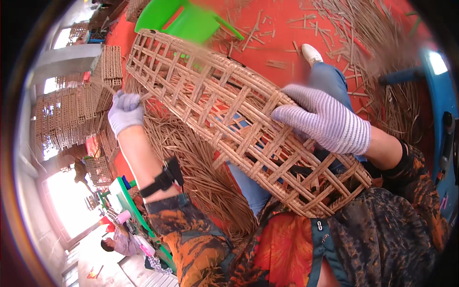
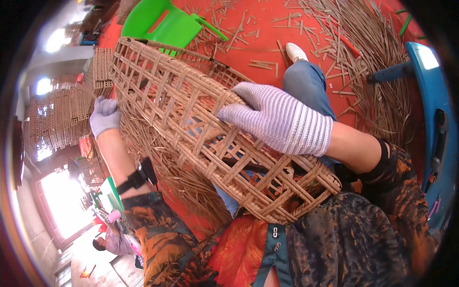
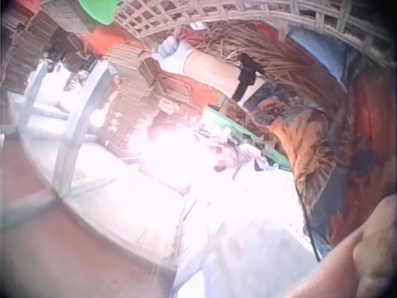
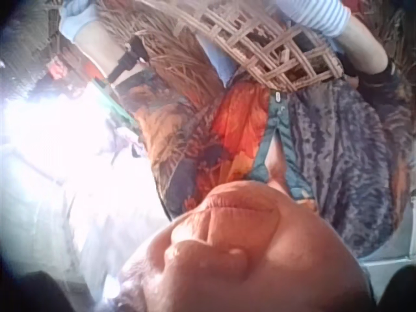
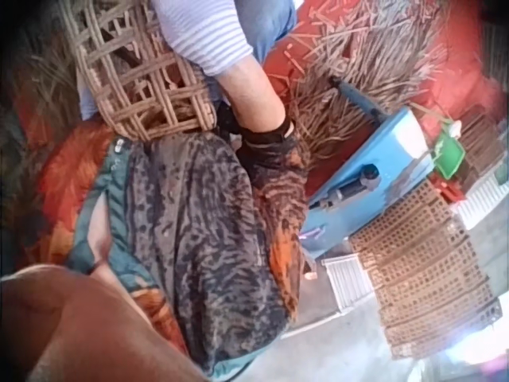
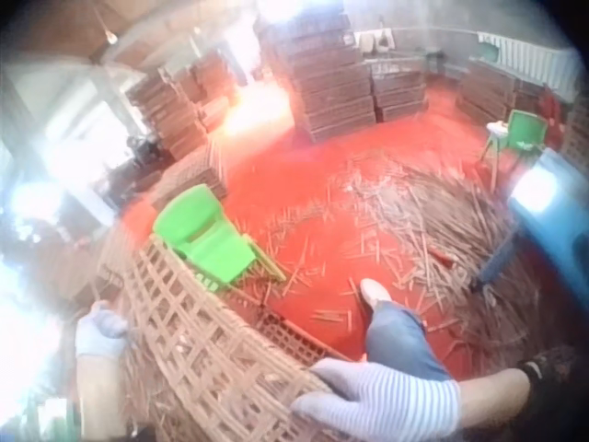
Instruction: The person loads a staple gun, picks up a wicker basket, and staples wicker strips onto the frame. They then use shears to trim the excess wicker strips and continue stapling more strips onto the basket.
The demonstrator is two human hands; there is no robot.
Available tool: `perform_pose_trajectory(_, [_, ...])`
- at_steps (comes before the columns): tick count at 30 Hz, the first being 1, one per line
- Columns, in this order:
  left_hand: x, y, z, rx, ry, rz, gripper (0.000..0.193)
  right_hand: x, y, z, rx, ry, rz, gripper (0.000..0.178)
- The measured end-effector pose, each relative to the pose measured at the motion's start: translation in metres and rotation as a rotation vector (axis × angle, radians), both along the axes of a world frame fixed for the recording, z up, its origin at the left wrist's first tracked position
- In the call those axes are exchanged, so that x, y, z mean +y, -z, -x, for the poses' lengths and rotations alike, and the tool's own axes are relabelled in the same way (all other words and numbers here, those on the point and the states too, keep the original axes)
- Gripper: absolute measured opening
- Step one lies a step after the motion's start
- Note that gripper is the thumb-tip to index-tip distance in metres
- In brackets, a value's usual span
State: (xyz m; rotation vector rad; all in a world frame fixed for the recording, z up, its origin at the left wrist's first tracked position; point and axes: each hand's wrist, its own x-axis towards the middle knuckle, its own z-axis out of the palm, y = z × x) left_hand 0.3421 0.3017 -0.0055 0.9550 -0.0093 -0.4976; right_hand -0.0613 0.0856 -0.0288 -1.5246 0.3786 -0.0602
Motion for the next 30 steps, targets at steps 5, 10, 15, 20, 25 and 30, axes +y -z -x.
perform_pose_trajectory(5, [0.010, -0.009, 0.028, 0.012, -0.016, -0.016, 0.016, 0.005, 0.012, 0.001, -0.024, -0.014, -0.007, 0.038])
perform_pose_trajectory(10, [-0.001, -0.030, 0.053, 0.042, 0.030, -0.023, 0.013, 0.002, 0.022, 0.004, -0.096, 0.020, 0.087, 0.041])
perform_pose_trajectory(15, [0.035, -0.006, -0.005, 0.030, 0.060, -0.066, 0.013, 0.003, 0.008, 0.000, -0.100, -0.014, 0.024, 0.044])
perform_pose_trajectory(20, [-0.014, 0.022, 0.049, -0.484, 0.055, -0.636, 0.022, -0.002, 0.024, 0.002, -0.163, 0.050, 0.096, 0.044])
perform_pose_trajectory(25, [-0.010, 0.016, 0.056, -0.890, 0.136, -1.068, 0.031, -0.010, 0.008, -0.001, -0.049, -0.041, 0.014, 0.046])
perform_pose_trajectory(30, [-0.009, 0.012, 0.066, -1.338, 0.163, -1.417, 0.027, -0.017, -0.001, -0.006, 0.002, -0.049, -0.122, 0.048])
